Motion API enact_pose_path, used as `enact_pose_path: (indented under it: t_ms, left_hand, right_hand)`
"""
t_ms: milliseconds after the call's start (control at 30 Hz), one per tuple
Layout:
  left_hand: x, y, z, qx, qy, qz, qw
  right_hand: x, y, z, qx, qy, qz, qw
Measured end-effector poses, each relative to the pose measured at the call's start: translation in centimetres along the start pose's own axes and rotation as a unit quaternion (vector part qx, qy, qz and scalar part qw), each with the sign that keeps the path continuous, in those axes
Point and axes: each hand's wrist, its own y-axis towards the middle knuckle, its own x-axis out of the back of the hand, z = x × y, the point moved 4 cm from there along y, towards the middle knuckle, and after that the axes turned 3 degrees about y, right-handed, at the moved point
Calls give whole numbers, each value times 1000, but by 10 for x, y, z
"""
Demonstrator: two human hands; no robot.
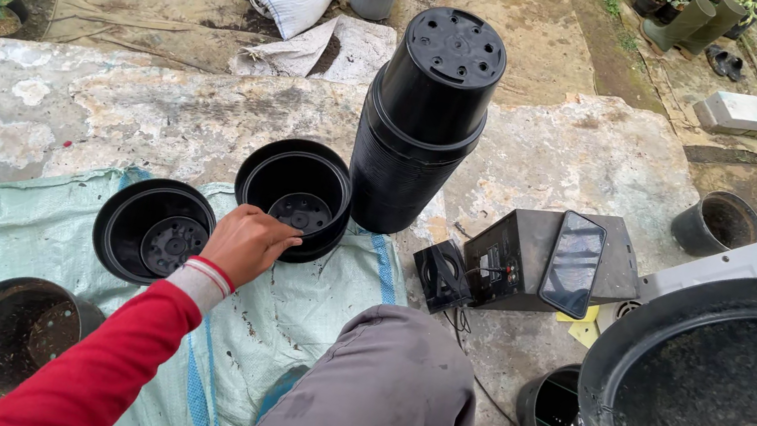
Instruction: The person uses a soldering iron to melt holes into the sides of black plastic pots. They hold each pot, apply the tool to create holes, inspect the result, and place the pot down before picking up another.
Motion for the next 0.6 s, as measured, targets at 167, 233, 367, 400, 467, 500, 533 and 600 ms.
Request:
enact_pose_path:
  t_ms: [167, 233, 367, 400, 467, 500, 533, 600]
  left_hand:
    - [57, 3, -18, 108, -156, -119, 974]
    - [81, -1, -23, 262, -225, -102, 933]
    - [119, 15, -70, 240, -386, -147, 879]
    - [123, 24, -85, 228, -412, -152, 869]
    - [121, 49, -114, 211, -489, -161, 831]
    - [117, 62, -130, 209, -537, -163, 801]
    - [112, 74, -147, 206, -585, -161, 768]
    - [106, 94, -180, 171, -599, -150, 768]
  right_hand:
    - [-4, 5, 1, 2, 2, 1, 1000]
    - [-5, 5, 1, 6, 2, 1, 1000]
    - [-4, 7, -2, 6, 4, 4, 1000]
    - [-3, 7, 0, 5, 4, 4, 1000]
    - [-3, 8, 1, 7, 1, 2, 1000]
    - [-4, 7, 1, 8, 0, -1, 1000]
    - [-5, 6, 3, 6, -2, -3, 1000]
    - [-10, 2, 3, 0, -14, -10, 1000]
